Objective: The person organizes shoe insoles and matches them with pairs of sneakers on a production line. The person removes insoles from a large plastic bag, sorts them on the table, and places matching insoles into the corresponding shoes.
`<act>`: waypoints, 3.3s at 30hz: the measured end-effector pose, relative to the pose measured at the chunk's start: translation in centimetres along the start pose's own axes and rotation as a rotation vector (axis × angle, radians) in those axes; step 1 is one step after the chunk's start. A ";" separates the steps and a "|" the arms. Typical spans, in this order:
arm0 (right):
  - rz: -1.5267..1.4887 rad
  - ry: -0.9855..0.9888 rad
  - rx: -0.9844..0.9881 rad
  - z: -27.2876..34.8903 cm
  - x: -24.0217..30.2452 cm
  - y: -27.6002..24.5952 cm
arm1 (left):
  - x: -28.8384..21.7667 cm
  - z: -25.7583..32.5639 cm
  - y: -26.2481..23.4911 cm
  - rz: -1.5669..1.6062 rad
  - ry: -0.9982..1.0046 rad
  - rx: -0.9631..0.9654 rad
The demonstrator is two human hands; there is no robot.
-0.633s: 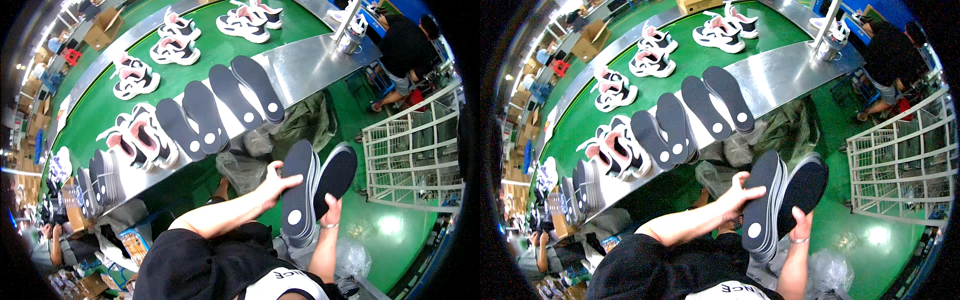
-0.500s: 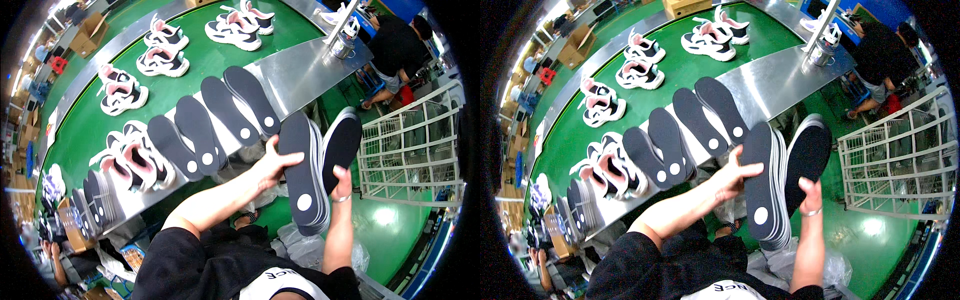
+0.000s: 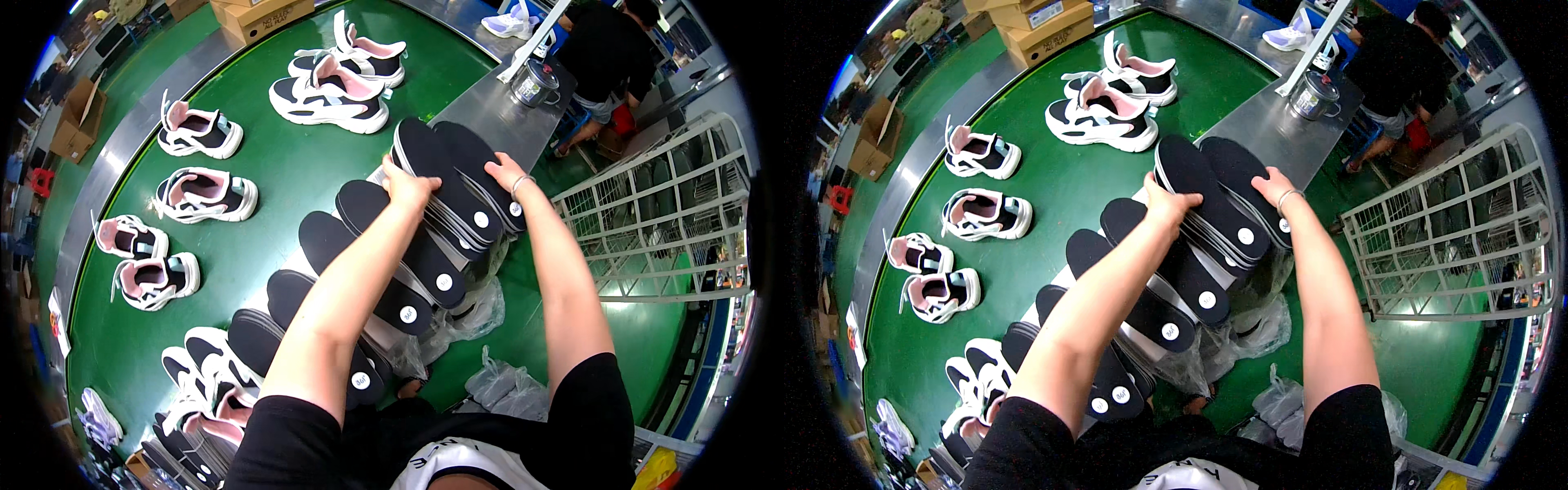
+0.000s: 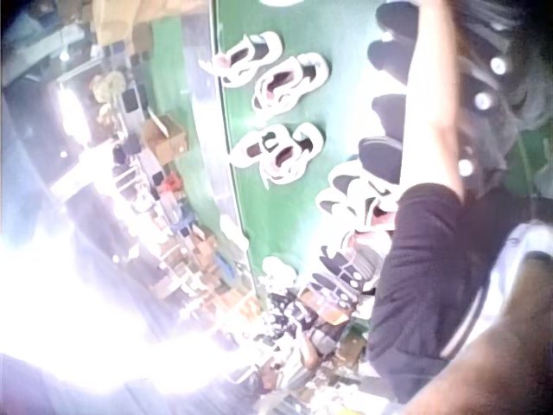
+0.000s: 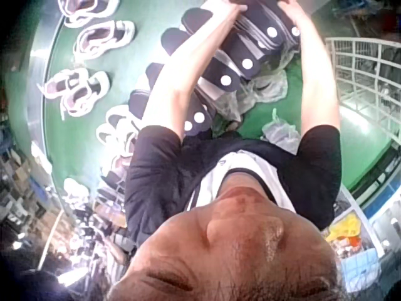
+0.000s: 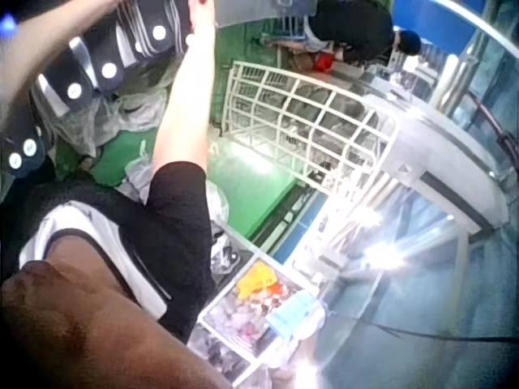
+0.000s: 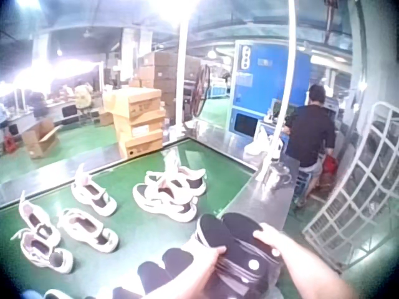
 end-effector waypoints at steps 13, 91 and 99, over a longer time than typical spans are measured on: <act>0.308 -0.247 -0.094 1.3 4.3 1.5 | -2.5 -5.8 -0.4 -0.337 0.260 0.122; 0.748 -0.663 0.163 12.3 45.8 25.8 | 11.5 16.3 -57.6 -0.255 0.268 -0.710; 0.310 -0.855 0.328 32.3 36.9 20.1 | 9.7 8.4 -49.9 -0.312 0.325 -0.435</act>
Point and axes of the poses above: each hand's wrist, its own z-axis away from the middle knuckle, its own y-axis out of the palm, x = y × z, the point moved 8 cm from there along -z, towards the middle knuckle, and after that the axes turned 1 degree about -z, right-handed, at the moved point
